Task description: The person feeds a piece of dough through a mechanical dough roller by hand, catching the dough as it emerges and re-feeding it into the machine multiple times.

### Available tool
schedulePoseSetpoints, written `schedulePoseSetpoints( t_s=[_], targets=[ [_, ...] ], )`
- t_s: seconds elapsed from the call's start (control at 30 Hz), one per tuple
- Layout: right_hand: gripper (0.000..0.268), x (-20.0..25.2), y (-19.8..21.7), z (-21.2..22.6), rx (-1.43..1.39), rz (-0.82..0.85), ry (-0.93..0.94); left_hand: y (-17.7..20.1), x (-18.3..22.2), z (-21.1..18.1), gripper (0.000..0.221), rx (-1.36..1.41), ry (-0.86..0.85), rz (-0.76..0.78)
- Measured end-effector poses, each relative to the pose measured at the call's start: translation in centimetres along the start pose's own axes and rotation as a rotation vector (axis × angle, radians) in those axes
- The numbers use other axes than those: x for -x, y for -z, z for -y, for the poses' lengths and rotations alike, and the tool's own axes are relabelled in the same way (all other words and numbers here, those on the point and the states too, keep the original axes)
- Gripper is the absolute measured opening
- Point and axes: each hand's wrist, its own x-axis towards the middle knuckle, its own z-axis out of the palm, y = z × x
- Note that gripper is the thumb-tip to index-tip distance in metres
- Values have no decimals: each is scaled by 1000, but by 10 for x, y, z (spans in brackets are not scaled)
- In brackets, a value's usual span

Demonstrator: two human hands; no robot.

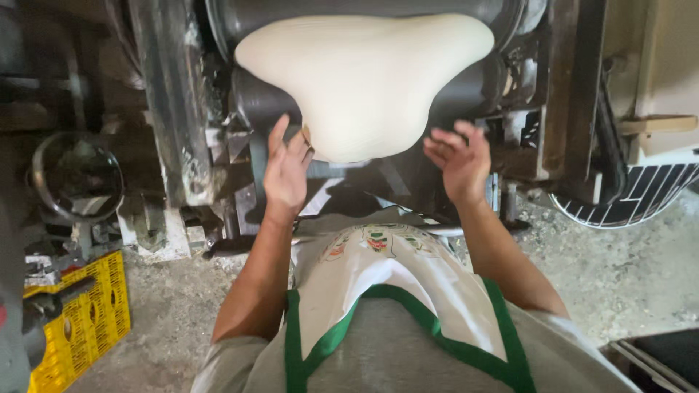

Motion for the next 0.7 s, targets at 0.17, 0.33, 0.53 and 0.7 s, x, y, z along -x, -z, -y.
schedulePoseSetpoints(
  t_s=[0.17, 0.33, 0.53, 0.7],
  targets=[
    [57, -56, 63, -78, 211, -241, -356, 95, -2, 72, 62, -69, 283, -281],
    [58, -165, 83, -139, 49, -76, -488, 129, -74, 128, 80, -168, 848, -440],
    [60, -185, 55, -140, -42, 48, -408, 113, -167, 137, 68, 50, 320, -176],
    [61, -124, 5, -123, -198, 116, -301, 84, -107, 119, 58, -88, 153, -31]
  ],
)
